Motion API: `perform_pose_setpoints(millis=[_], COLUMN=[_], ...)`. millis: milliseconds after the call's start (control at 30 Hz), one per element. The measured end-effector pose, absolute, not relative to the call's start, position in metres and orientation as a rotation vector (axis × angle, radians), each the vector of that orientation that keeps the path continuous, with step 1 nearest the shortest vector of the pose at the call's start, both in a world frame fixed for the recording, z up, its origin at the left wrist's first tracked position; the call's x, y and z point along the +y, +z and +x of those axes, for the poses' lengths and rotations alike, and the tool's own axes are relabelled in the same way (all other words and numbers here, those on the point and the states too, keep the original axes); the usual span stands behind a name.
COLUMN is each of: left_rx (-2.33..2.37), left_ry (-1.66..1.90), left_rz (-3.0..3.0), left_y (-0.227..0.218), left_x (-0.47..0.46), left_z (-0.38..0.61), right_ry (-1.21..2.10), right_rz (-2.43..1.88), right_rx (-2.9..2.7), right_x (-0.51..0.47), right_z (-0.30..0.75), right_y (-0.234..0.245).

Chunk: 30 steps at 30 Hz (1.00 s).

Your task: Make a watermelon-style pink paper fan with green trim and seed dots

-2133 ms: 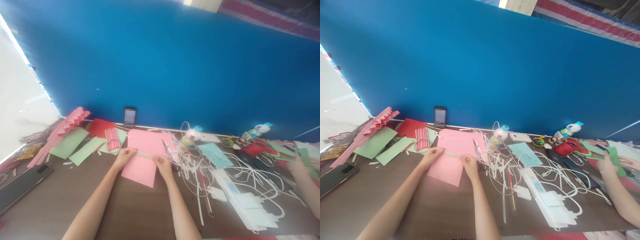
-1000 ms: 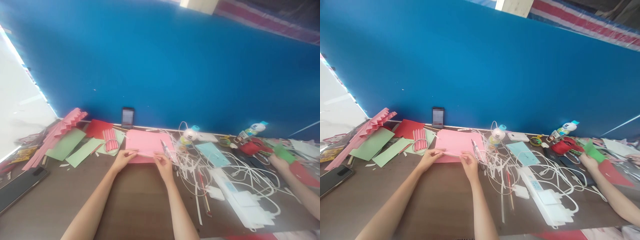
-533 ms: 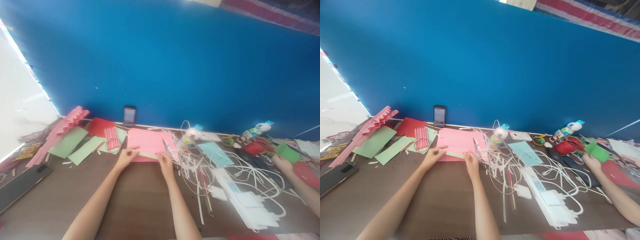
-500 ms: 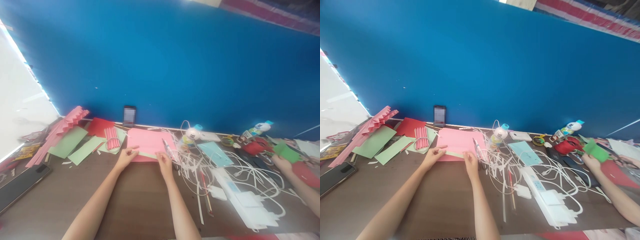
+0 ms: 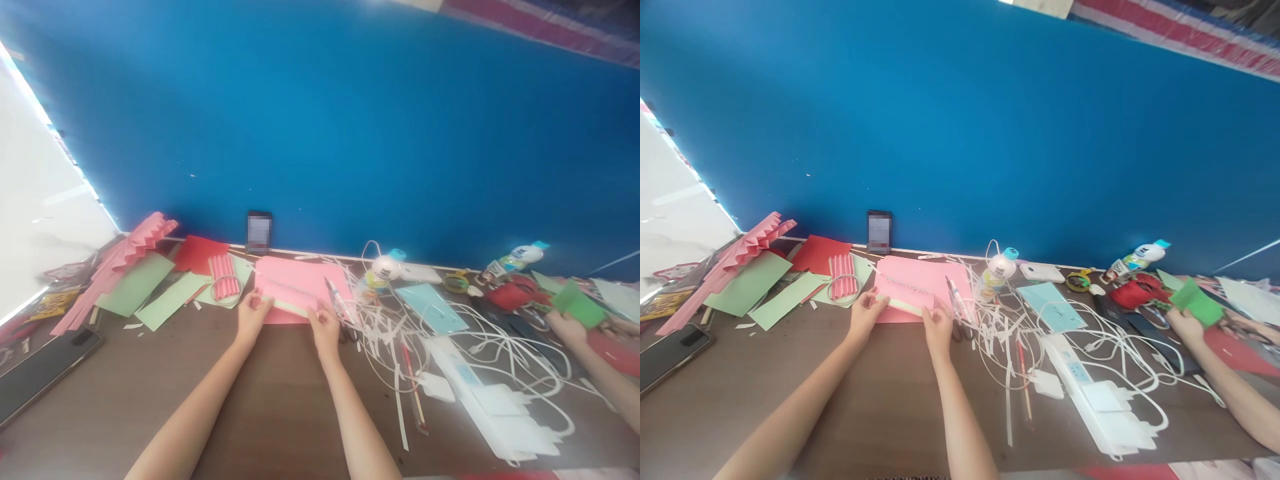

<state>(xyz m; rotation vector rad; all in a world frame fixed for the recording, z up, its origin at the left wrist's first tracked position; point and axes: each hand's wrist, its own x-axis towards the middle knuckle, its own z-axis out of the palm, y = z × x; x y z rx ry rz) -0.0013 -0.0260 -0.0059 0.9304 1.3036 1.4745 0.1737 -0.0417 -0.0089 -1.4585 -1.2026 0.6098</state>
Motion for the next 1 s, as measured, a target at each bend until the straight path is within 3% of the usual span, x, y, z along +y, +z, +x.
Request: perform_pose_setpoints(millis=[200,433,700,1000], left_rx=[1.106,1.032,0.982,0.909], left_ry=[1.428,1.399,1.414,1.376], left_rz=[0.598,0.658,0.651,0.775], left_y=[0.000,-0.002,-0.003,0.002], left_x=[-0.026,-0.027,-0.027,-0.026], left_z=[0.003,0.002,0.005,-0.002], right_ry=[0.600,0.594,1.190,0.955], right_rz=[-1.424,-1.356,-1.166,-1.208], right_rx=[-1.261,-1.112,-0.745,-0.972], right_x=[-0.044,-0.044,-0.043,-0.046], right_z=[0.171,0.167,0.163,0.169], right_y=[-0.006,-0.004,-0.003,0.003])
